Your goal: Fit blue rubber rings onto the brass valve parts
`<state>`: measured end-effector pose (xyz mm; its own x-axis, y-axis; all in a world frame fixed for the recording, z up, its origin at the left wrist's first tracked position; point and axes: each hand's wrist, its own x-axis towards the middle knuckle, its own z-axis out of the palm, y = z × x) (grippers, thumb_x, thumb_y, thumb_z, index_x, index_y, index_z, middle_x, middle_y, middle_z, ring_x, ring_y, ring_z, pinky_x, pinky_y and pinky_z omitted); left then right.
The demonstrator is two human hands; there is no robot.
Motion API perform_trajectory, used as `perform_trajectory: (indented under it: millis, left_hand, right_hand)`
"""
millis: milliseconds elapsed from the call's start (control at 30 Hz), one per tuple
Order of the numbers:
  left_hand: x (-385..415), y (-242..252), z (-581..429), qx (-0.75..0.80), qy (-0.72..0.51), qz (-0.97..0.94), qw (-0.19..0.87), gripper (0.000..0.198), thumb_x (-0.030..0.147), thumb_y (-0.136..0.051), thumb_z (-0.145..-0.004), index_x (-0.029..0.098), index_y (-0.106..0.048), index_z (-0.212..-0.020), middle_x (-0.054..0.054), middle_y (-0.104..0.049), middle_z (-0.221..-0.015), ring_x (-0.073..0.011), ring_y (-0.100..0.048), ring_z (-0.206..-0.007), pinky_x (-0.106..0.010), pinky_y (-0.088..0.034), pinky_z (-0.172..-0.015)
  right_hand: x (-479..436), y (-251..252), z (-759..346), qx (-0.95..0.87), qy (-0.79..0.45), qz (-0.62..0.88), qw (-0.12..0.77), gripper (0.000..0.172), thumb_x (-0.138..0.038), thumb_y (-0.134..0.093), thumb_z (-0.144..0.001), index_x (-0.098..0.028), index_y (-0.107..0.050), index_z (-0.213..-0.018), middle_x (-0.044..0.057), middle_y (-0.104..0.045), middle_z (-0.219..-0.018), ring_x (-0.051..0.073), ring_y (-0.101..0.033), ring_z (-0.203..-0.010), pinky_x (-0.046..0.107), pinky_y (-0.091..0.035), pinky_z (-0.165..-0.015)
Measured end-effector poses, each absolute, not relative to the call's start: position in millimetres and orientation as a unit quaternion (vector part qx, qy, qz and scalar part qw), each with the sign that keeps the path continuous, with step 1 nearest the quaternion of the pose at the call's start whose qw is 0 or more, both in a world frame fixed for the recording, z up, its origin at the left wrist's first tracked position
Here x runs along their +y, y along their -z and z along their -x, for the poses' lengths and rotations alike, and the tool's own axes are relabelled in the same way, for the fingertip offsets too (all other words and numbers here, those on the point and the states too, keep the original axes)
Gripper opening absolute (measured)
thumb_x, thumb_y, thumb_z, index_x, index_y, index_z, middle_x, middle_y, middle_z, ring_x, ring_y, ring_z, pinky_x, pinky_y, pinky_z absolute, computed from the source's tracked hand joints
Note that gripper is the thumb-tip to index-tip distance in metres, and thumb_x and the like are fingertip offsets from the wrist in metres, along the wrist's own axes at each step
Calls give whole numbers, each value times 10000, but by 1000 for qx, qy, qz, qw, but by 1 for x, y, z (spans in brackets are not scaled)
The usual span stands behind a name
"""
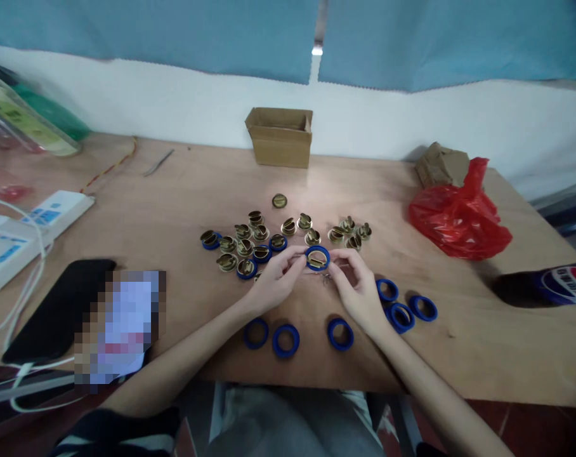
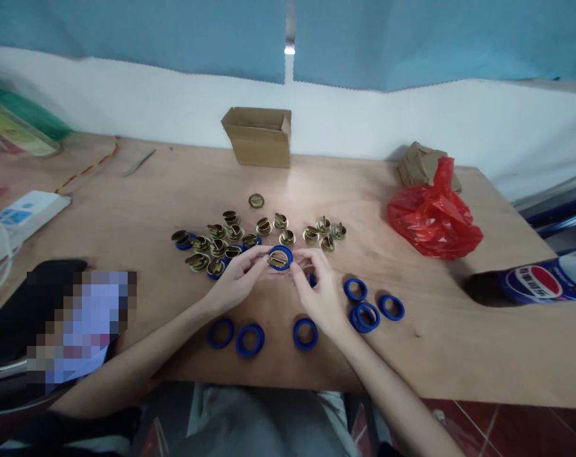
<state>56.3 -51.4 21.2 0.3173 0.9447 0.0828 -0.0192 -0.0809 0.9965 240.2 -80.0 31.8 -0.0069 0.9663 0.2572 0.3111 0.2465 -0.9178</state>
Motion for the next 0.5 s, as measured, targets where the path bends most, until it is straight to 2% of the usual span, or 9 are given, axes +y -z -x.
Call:
perform_trajectory:
  millis: [100,267,400,500]
  left_hand:
    - [-54,-18,-59,355,-439,-554,612,312,408,-581,-996,160,-647,-1174,-100,-771,-1127,-228,-767,-985,-390,-635,-915]
    - [-55,-18,-61,341,-428,-527,650,361,450,-608,-985,160,-633,-1199,-113,-773,-1153,-239,-797,-937,-389,-671,-854]
    - [-55,-21,-60,341,-426,-521,656,350,428,-608,-990,151,-625,-1202,-107,-790,-1103,-231,-810,-868,-366,-684,-805]
    - [-56,-24,-60,337,-428,-538,644,302,367,-609,-992,147,-628,-1199,-112,-786,-1129,-233,-809,-909,-362,-682,-833]
  right_hand:
    - [-78,-31,-240,-631,-334,514,476,87,-272,-581,-981,-230,-658,-981,39,-662,-957,193,-645,-853,321,-532,-736]
    - [-78,-32,-242,-633,-332,507,481,87,-250,-599,-965,-235,-674,-1007,36,-660,-1001,187,-635,-865,318,-518,-754]
    - [-78,-32,-243,-635,-333,508,478,99,-247,-618,-943,-227,-685,-1012,21,-657,-928,170,-616,-775,308,-510,-723]
    - [-78,-32,-242,-627,-340,518,471,115,-273,-605,-949,-222,-692,-1003,22,-687,-888,174,-621,-756,303,-508,-701]
